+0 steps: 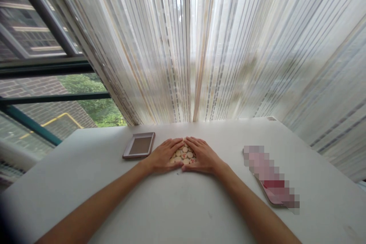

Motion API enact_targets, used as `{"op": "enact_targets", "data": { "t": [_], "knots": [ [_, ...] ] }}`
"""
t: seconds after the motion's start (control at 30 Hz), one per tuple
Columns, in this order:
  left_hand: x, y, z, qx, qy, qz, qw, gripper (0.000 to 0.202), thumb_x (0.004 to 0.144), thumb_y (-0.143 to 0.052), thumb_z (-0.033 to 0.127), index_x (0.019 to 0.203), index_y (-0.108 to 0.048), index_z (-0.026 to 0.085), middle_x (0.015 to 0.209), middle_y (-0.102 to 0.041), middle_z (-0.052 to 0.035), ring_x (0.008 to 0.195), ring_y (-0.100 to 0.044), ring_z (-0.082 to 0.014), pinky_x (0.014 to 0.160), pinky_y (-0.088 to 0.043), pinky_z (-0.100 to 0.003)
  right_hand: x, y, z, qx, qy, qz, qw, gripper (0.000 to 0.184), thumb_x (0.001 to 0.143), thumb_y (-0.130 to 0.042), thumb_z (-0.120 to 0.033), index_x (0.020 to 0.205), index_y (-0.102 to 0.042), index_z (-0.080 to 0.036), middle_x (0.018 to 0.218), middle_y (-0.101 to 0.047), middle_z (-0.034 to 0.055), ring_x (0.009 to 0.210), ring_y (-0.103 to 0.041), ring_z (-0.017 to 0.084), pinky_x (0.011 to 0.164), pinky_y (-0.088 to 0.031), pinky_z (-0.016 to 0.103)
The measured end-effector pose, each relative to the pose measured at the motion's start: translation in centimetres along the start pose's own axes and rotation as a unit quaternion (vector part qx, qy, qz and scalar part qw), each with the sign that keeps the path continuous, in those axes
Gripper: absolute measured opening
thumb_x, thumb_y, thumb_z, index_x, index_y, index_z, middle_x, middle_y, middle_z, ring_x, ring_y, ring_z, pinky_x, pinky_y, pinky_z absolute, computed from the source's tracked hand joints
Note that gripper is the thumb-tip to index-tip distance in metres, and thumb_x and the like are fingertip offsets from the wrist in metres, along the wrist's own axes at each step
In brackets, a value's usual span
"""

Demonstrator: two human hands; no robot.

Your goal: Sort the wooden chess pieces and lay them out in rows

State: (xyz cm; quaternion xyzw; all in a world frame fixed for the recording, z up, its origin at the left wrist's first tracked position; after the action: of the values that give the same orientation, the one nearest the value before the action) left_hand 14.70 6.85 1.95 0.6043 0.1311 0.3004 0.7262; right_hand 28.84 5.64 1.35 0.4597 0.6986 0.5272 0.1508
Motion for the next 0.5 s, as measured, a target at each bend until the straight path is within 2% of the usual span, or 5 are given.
{"op": "enact_targets", "data": {
  "t": [0.13,0.23,0.4,0.5],
  "knots": [
    [-0.26,-0.35,0.16,0.010,-0.009,-0.022,1.000,0.076,0.096,-0.043,0.063,0.158,-0.024,0.024,0.163,-0.030,-0.0077,0.151,-0.027,-0.0250,0.125,-0.021,-0.046,-0.35,0.19,-0.33,0.015,0.008,0.011,1.000,0.098,0.076,-0.067,-0.072,0.155,-0.036,-0.023,0.158,-0.040,0.0122,0.146,-0.037,0.033,0.120,-0.027,0.052],
    [-0.36,-0.52,0.10,0.015,-0.008,-0.023,1.000,0.074,0.097,-0.041,0.063,0.158,-0.024,0.025,0.163,-0.030,-0.0074,0.151,-0.027,-0.0242,0.125,-0.021,-0.046,-0.47,0.44,-0.63,0.012,0.009,0.027,1.000,0.091,0.079,-0.066,-0.069,0.153,-0.039,-0.023,0.156,-0.044,0.0119,0.143,-0.040,0.032,0.120,-0.029,0.051],
    [-0.28,-0.09,0.13,0.007,-0.003,-0.004,1.000,0.071,0.095,-0.046,0.063,0.154,-0.032,0.026,0.159,-0.039,-0.0082,0.147,-0.035,-0.0249,0.124,-0.022,-0.047,-0.57,0.78,-0.97,0.010,0.009,0.047,0.999,0.089,0.076,-0.071,-0.068,0.150,-0.044,-0.025,0.148,-0.051,0.0124,0.137,-0.045,0.034,0.115,-0.036,0.052],
    [-0.46,0.40,0.30,0.019,-0.003,0.009,1.000,0.071,0.093,-0.049,0.063,0.153,-0.034,0.027,0.157,-0.041,-0.0082,0.147,-0.033,-0.0279,0.125,-0.013,-0.052,-0.69,0.84,-0.74,0.003,-0.002,0.051,0.999,0.096,0.073,-0.073,-0.069,0.152,-0.039,-0.026,0.152,-0.045,0.0144,0.140,-0.041,0.035,0.115,-0.036,0.053]
  ]
}}
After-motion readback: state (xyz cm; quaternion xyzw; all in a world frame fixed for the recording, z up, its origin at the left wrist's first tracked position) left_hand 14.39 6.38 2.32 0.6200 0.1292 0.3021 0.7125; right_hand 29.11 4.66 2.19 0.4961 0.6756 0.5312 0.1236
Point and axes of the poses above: each hand's wrist, its own x-axis towards the middle knuckle, its own y-axis out of the back of the hand, z = x × y, the point moved 8 cm from there along x, towards the middle knuckle
